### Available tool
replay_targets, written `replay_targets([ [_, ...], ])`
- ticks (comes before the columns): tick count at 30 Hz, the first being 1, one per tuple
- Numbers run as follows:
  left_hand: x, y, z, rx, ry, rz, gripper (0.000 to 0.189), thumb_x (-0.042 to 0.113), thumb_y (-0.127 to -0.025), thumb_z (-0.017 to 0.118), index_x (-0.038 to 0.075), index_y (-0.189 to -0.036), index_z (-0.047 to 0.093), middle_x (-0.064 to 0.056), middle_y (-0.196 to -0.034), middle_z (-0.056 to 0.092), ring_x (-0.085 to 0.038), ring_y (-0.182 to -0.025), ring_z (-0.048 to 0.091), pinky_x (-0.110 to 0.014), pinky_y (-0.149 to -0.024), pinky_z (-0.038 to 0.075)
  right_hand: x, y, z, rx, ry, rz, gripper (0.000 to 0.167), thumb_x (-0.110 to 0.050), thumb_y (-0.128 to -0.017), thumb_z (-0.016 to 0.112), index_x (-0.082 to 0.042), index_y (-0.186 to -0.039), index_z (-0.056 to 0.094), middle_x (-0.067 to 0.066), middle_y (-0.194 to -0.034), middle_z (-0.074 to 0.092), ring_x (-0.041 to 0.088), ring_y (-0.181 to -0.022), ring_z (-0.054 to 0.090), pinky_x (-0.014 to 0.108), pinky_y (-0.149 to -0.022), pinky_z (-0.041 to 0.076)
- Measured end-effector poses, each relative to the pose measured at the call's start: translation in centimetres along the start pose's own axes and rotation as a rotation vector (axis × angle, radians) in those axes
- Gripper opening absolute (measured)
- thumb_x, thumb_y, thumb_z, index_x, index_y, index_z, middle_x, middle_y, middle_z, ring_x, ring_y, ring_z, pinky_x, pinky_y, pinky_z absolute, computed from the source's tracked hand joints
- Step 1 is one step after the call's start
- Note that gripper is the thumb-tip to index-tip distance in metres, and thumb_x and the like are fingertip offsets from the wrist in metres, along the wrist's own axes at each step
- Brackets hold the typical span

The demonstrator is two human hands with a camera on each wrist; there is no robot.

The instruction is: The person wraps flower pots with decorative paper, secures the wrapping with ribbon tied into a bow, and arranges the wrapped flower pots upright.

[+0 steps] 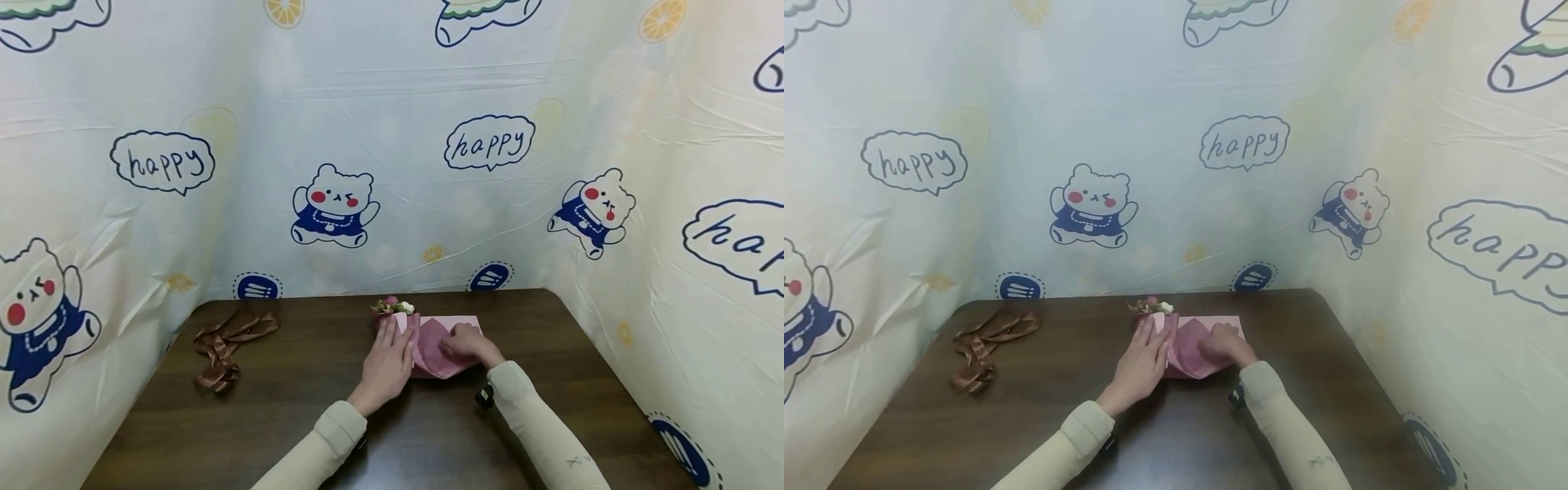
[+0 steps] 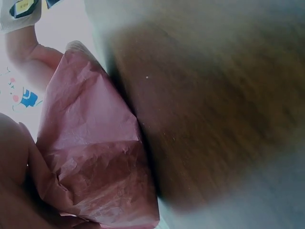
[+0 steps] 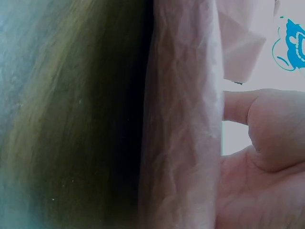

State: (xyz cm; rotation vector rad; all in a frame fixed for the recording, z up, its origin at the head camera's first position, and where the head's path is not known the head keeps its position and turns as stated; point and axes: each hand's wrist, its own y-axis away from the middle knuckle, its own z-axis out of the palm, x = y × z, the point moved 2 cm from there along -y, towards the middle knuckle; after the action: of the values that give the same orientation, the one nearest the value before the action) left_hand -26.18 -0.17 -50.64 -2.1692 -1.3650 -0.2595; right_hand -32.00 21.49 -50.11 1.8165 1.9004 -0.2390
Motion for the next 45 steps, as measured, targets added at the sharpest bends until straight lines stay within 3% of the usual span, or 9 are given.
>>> replay_targets([
  [5,0.1,-0.1,0.3,0.013,-0.032,0.010,0.045,0.032,-0.109,0.040,0.012,-0.145,0.058,-0.028,-0.159,0.034,-0.044,-0.150,0.029,-0.051,-0.119,0.032,0.3,-0.5,-0.1,0.003,-0.030,-0.004,0.027,-0.024,-0.093,0.065,-0.004,-0.077,0.060,0.006,-0.072,0.054,0.021,-0.067,0.051,0.030,-0.059,0.041],
  [8,0.2,-0.2,0.3,0.020,-0.041,0.013,0.044,0.032,-0.109,0.040,0.012,-0.144,0.059,-0.028,-0.159,0.035,-0.044,-0.149,0.030,-0.051,-0.119,0.032,0.4,-0.6,0.0,-0.026,-0.095,-0.023,0.034,-0.019,-0.095,0.064,-0.007,-0.063,0.057,0.001,-0.057,0.051,0.014,-0.052,0.045,0.025,-0.049,0.035],
  [12,0.1,-0.1,0.4,0.021,-0.057,0.019,0.044,0.032,-0.109,0.040,0.012,-0.143,0.060,-0.028,-0.158,0.036,-0.044,-0.149,0.031,-0.050,-0.119,0.032,0.8,-0.7,0.2,-0.017,-0.143,-0.027,0.044,-0.016,-0.094,0.064,-0.013,-0.052,0.053,-0.005,-0.048,0.044,0.009,-0.045,0.040,0.022,-0.045,0.031],
  [16,0.0,0.1,0.5,0.015,-0.065,0.013,0.045,0.032,-0.109,0.040,0.012,-0.144,0.059,-0.028,-0.159,0.035,-0.043,-0.150,0.030,-0.049,-0.120,0.032,1.4,-0.9,0.3,0.036,-0.198,-0.005,0.039,-0.013,-0.090,0.066,-0.015,-0.055,0.050,-0.005,-0.053,0.044,0.009,-0.049,0.042,0.021,-0.046,0.034],
  [21,0.1,0.3,0.5,0.035,-0.059,0.005,0.044,0.032,-0.108,0.042,0.012,-0.143,0.060,-0.028,-0.158,0.036,-0.044,-0.148,0.032,-0.050,-0.118,0.035,2.1,-0.4,0.0,0.089,-0.229,-0.040,0.028,-0.010,-0.088,0.070,-0.009,-0.064,0.057,-0.004,-0.060,0.051,0.010,-0.055,0.047,0.021,-0.050,0.038],
  [28,0.4,0.4,0.4,0.040,-0.071,-0.010,0.044,0.033,-0.108,0.042,0.014,-0.144,0.059,-0.027,-0.158,0.037,-0.044,-0.148,0.033,-0.050,-0.117,0.036,3.1,0.8,-0.9,0.059,-0.247,-0.021,0.024,-0.010,-0.088,0.069,-0.002,-0.067,0.063,-0.004,-0.059,0.051,0.010,-0.054,0.045,0.021,-0.049,0.036],
  [35,0.3,0.3,0.4,0.033,-0.081,-0.021,0.044,0.032,-0.108,0.043,0.014,-0.145,0.058,-0.026,-0.159,0.037,-0.043,-0.148,0.033,-0.050,-0.117,0.035,4.6,1.3,-2.4,0.036,-0.305,0.011,0.037,-0.009,-0.093,0.064,-0.013,-0.060,0.049,-0.004,-0.057,0.045,0.010,-0.053,0.042,0.022,-0.050,0.034],
  [41,0.4,0.2,0.5,0.084,-0.105,0.007,0.042,0.031,-0.107,0.044,0.012,-0.142,0.061,-0.028,-0.156,0.040,-0.045,-0.145,0.037,-0.052,-0.115,0.038,5.9,1.7,-2.8,0.031,-0.300,0.003,0.039,-0.009,-0.092,0.068,-0.014,-0.058,0.049,-0.007,-0.055,0.040,0.007,-0.051,0.039,0.022,-0.050,0.032],
  [45,0.6,-0.1,0.5,0.078,-0.123,0.025,0.043,0.031,-0.107,0.044,0.011,-0.141,0.061,-0.029,-0.155,0.040,-0.046,-0.145,0.038,-0.050,-0.116,0.036,6.6,1.9,-2.7,0.014,-0.292,0.031,0.042,-0.009,-0.090,0.070,-0.014,-0.055,0.048,-0.008,-0.051,0.039,0.006,-0.048,0.037,0.021,-0.046,0.030],
])
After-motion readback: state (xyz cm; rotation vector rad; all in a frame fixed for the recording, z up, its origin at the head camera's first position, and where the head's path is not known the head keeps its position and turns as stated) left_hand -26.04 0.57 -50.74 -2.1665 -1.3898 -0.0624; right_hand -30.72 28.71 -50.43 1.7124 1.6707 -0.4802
